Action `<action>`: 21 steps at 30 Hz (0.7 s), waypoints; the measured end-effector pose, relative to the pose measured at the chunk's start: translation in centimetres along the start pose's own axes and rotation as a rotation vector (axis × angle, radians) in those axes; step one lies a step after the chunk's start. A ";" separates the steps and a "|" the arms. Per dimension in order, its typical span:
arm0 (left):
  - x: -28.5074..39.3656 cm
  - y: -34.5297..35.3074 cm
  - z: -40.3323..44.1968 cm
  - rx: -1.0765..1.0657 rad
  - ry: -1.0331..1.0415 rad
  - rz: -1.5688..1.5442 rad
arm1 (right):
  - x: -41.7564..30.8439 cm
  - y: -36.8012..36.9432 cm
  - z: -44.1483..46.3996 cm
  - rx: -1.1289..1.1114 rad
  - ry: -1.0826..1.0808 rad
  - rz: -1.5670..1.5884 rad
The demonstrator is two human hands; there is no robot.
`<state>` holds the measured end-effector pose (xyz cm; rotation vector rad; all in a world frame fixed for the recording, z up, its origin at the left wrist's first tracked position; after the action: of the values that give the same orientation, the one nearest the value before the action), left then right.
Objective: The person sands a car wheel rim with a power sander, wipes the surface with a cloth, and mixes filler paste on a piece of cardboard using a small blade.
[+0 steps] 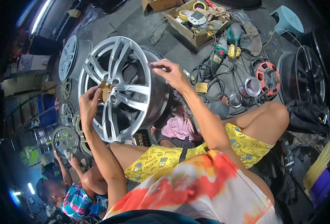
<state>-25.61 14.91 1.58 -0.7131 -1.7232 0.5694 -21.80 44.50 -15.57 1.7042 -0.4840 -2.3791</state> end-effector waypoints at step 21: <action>0.8 0.1 -0.3 0.005 0.032 0.013 | -1.3 0.0 0.1 -0.106 0.035 -0.073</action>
<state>-25.42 15.58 2.14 -0.7266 -1.6879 0.5688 -21.47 44.96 -14.44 1.7419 -0.2890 -2.3735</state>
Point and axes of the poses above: each hand's wrist, its own z-axis towards the middle knuckle, its own y-axis out of the palm, x = y × z, the point moved 10 cm from there along z, towards the middle knuckle, and after that the axes turned 13 degrees about -y, right-handed, at the moved point
